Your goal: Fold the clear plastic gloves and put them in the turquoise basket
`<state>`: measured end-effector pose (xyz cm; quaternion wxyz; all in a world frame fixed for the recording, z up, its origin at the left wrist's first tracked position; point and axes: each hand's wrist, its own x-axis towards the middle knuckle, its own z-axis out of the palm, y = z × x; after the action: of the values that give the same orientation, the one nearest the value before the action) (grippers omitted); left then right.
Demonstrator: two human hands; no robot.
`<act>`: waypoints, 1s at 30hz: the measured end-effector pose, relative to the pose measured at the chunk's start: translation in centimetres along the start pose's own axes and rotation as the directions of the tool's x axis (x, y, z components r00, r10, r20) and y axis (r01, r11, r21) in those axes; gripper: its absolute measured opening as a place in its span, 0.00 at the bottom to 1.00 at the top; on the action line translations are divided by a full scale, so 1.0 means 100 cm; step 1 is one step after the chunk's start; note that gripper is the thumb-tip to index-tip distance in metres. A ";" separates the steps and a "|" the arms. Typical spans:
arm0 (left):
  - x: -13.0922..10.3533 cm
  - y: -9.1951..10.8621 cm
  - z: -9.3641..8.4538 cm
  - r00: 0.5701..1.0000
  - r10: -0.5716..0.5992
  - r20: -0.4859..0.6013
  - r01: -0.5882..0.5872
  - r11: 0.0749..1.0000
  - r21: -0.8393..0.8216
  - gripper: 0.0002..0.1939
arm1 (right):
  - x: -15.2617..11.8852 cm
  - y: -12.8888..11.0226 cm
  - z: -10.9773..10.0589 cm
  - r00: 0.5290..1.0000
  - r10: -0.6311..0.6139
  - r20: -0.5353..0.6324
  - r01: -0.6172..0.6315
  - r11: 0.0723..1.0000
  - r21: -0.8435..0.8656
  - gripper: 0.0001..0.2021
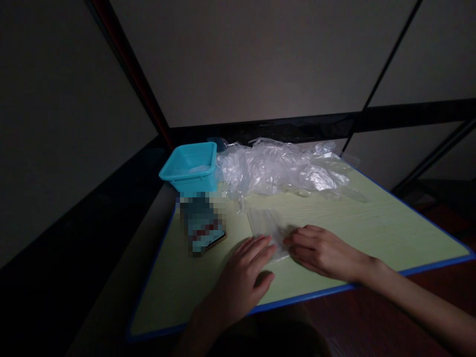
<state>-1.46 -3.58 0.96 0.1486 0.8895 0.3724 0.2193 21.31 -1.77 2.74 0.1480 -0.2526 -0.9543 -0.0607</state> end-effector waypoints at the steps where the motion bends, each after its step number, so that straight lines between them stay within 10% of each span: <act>1: 0.000 0.000 0.000 1.000 0.008 0.001 -0.008 1.000 0.017 0.22 | -0.003 0.000 0.002 1.000 -0.013 -0.008 0.012 0.999 -0.048 0.09; 23: 0.004 0.007 -0.007 0.943 0.061 0.326 -0.097 0.991 0.093 0.34 | -0.023 -0.006 0.007 0.998 0.017 -0.066 -0.020 0.999 -0.051 0.12; 30: -0.001 0.006 -0.005 0.975 0.050 0.216 -0.079 0.989 0.128 0.40 | -0.011 -0.002 0.003 0.995 -0.046 -0.089 0.031 0.985 -0.168 0.13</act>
<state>-1.42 -3.97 1.68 0.1194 0.9275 0.3392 0.1021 22.04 -2.45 2.04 0.1693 -0.2424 -0.9427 -0.1545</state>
